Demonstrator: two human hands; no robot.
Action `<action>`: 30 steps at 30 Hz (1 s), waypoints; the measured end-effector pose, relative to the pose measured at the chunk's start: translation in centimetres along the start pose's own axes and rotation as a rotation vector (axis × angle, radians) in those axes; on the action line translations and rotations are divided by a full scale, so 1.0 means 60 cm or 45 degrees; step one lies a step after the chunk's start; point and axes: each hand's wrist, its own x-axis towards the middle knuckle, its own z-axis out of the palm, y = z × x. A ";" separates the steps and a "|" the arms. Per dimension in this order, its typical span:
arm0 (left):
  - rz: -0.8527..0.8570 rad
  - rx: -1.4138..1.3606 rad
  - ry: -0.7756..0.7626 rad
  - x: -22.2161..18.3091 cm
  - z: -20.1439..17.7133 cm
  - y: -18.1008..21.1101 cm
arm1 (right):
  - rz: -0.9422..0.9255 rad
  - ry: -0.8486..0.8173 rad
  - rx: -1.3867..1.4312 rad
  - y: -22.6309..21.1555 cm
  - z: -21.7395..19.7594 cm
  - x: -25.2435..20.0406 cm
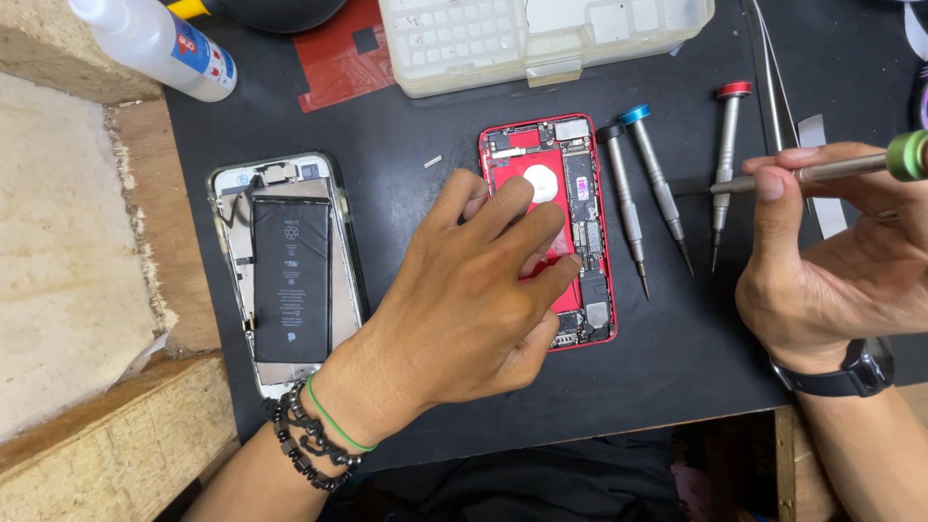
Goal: Repairing internal components of a mobile phone.
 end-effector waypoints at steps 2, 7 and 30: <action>-0.001 -0.002 0.002 -0.001 0.001 0.000 | 0.003 -0.007 -0.003 0.003 -0.002 -0.003; -0.003 0.011 0.011 0.000 0.002 0.000 | -0.059 -0.024 0.007 0.006 -0.001 -0.001; 0.002 0.016 0.011 0.002 0.004 -0.001 | -0.035 -0.079 -0.027 0.018 -0.008 -0.010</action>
